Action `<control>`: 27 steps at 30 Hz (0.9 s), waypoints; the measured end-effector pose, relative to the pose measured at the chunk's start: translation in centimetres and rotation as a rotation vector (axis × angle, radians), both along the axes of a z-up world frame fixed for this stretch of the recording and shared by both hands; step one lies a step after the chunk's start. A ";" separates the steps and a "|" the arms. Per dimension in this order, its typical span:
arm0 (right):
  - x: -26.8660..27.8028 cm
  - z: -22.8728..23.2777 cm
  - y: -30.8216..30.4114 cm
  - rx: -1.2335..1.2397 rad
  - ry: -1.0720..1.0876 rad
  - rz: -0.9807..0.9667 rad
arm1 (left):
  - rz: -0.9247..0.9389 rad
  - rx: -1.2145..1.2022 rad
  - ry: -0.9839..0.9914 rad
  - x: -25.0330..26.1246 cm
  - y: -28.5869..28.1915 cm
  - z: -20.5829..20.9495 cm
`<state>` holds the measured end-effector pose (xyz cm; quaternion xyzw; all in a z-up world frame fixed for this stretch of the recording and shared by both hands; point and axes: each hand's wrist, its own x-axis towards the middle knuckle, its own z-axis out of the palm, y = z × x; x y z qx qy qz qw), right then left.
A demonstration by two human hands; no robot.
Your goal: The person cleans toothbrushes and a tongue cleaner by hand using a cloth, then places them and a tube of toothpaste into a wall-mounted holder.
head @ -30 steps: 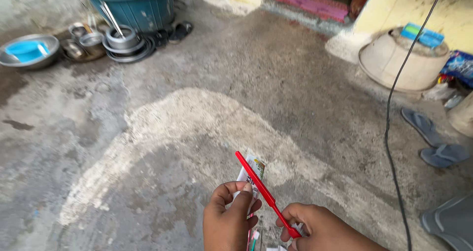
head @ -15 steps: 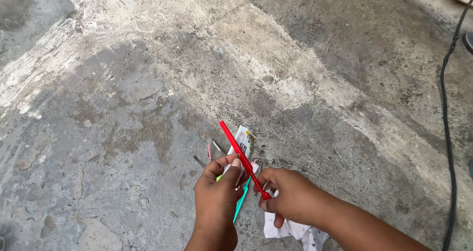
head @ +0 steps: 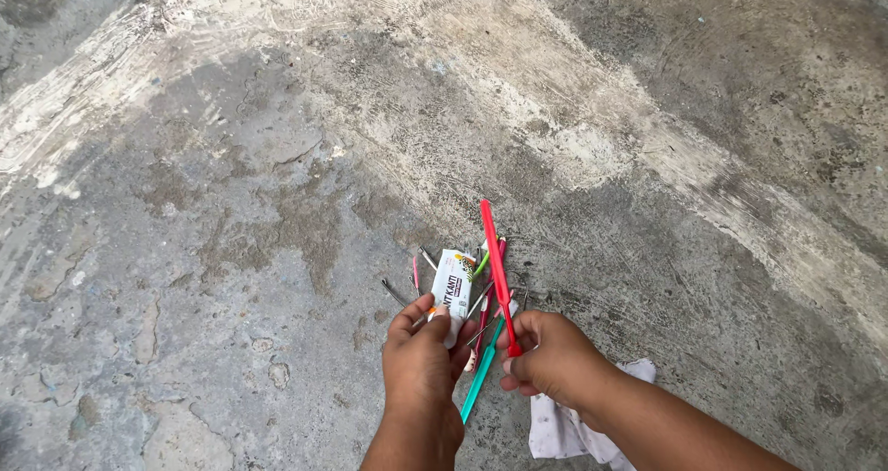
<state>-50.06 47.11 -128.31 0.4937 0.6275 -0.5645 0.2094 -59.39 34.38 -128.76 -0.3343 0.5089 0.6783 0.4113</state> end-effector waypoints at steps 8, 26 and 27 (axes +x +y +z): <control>1.6 -3.6 0.7 0.002 -0.033 0.035 | -0.050 -0.083 -0.014 0.1 -1.1 -3.5; 0.8 -3.3 -1.2 0.059 0.005 -0.125 | -0.326 -0.067 0.027 -0.6 0.4 -1.8; 0.8 -2.8 -1.3 0.075 -0.001 -0.096 | -0.322 -0.068 0.040 -0.6 0.5 -1.4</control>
